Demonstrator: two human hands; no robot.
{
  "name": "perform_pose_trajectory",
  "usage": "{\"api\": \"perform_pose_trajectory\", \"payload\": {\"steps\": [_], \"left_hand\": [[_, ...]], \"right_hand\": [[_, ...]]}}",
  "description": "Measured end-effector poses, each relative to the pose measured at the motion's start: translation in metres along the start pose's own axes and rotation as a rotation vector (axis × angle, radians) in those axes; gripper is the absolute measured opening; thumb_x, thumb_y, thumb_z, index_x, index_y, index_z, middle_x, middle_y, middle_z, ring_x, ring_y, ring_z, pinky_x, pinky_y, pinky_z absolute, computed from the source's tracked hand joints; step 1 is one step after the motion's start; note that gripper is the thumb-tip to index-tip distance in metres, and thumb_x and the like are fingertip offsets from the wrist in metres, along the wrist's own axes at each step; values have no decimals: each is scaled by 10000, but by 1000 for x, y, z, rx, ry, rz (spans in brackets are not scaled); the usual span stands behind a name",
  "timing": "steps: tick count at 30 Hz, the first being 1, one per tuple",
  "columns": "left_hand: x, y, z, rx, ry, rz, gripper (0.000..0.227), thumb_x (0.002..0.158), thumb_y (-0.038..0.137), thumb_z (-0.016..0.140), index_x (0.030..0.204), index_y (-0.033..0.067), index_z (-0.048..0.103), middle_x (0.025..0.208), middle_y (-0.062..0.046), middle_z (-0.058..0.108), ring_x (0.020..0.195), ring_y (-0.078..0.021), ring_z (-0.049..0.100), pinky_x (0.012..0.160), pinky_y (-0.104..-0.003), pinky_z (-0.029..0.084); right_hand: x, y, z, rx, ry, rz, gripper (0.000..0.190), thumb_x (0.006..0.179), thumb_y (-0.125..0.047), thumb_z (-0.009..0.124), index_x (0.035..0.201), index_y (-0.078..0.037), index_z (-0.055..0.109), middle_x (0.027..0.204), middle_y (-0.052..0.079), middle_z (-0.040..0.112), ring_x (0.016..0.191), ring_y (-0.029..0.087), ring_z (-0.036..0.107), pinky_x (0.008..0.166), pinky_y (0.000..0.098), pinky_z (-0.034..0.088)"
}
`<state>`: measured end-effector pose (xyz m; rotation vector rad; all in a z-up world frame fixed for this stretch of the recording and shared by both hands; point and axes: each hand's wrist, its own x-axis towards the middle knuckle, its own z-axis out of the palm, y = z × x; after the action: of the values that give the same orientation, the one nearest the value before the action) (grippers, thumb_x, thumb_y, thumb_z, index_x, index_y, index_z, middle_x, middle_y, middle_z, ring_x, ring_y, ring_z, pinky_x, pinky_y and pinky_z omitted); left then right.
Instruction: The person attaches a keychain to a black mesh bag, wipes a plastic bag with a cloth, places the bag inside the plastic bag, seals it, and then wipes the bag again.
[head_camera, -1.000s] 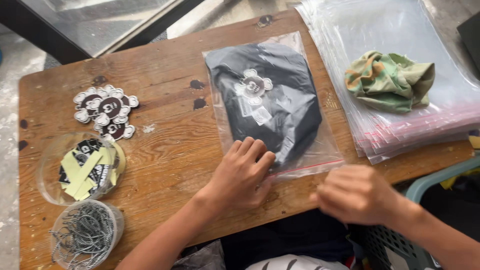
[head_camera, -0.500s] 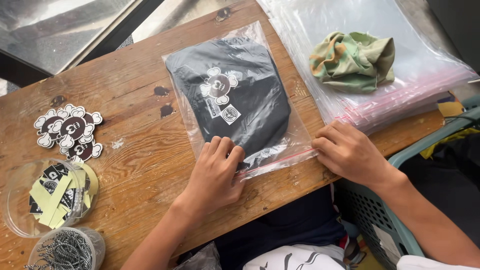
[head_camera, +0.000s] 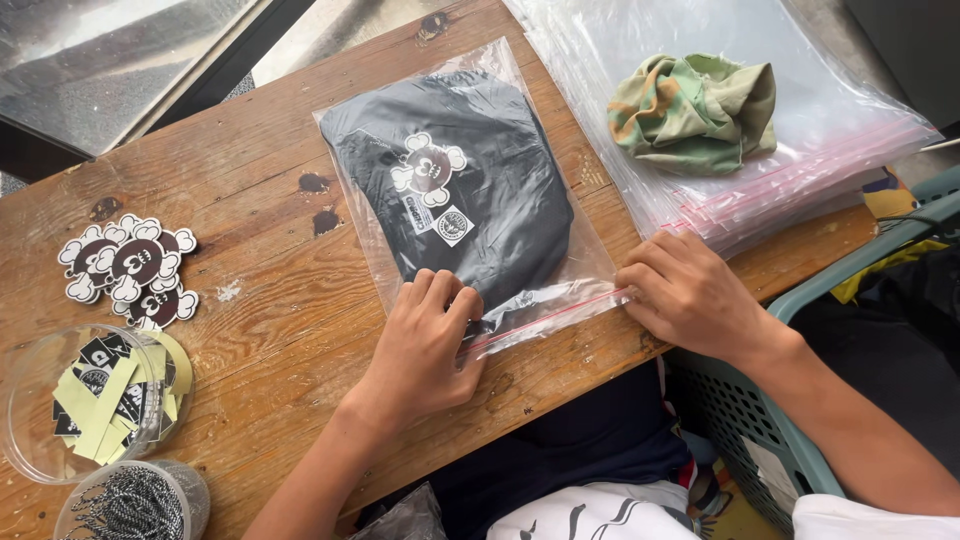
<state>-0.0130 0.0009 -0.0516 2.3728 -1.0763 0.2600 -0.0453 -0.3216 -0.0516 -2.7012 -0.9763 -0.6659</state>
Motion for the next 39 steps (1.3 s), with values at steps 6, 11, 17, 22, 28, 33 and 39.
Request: {"api": "perform_pose_trajectory", "payload": {"steps": [6, 11, 17, 22, 28, 33, 39], "left_hand": [[-1, -1, 1, -18, -19, -11, 359, 635, 226, 763, 894, 142, 529, 851, -46, 445, 813, -276, 487, 664, -378, 407], [-2, -1, 4, -31, -42, -16, 354, 649, 238, 762, 903, 147, 533, 850, -44, 444, 810, -271, 484, 674, -375, 408], [-2, 1, 2, -33, -44, -25, 359, 656, 236, 766, 918, 143, 539, 858, -44, 449, 811, -268, 488, 673, -373, 410], [-2, 0, 5, -36, -41, -29, 337, 668, 233, 762, 915, 147, 548, 855, -40, 450, 809, -258, 484, 672, -367, 412], [-2, -1, 6, -34, -59, -26, 374, 653, 261, 777, 924, 151, 544, 858, -39, 448, 811, -257, 490, 672, -369, 413], [-3, -1, 6, -28, -65, -21, 400, 632, 255, 780, 929, 154, 533, 863, -39, 441, 819, -265, 485, 668, -370, 405], [-4, -3, 10, -28, -63, -26, 387, 652, 262, 776, 935, 155, 535, 866, -41, 445, 821, -264, 486, 666, -368, 403]], "right_hand": [[6, -2, -6, 29, 38, -79, 125, 838, -58, 756, 854, -125, 652, 809, 20, 607, 794, 233, 632, 713, 342, 492], [4, -3, -6, 27, -8, -24, 117, 857, -88, 737, 854, -133, 630, 790, 7, 590, 800, 218, 625, 699, 336, 475], [10, -6, -4, 8, -39, -44, 142, 844, -114, 748, 855, -136, 608, 786, 0, 570, 801, 206, 617, 684, 332, 468], [11, -7, -8, 7, -4, -83, 151, 839, -76, 759, 830, -135, 620, 777, 1, 575, 780, 213, 610, 668, 333, 458], [11, -7, -5, -4, -18, -53, 159, 825, -85, 770, 826, -140, 621, 771, -9, 573, 776, 203, 606, 676, 337, 462], [16, -9, 1, -5, -17, -118, 159, 836, -99, 748, 806, -138, 597, 770, -4, 556, 754, 205, 589, 645, 330, 440], [11, -10, 2, 41, 20, -152, 178, 881, -67, 700, 757, -137, 595, 764, -3, 560, 735, 216, 579, 649, 334, 429]]}}
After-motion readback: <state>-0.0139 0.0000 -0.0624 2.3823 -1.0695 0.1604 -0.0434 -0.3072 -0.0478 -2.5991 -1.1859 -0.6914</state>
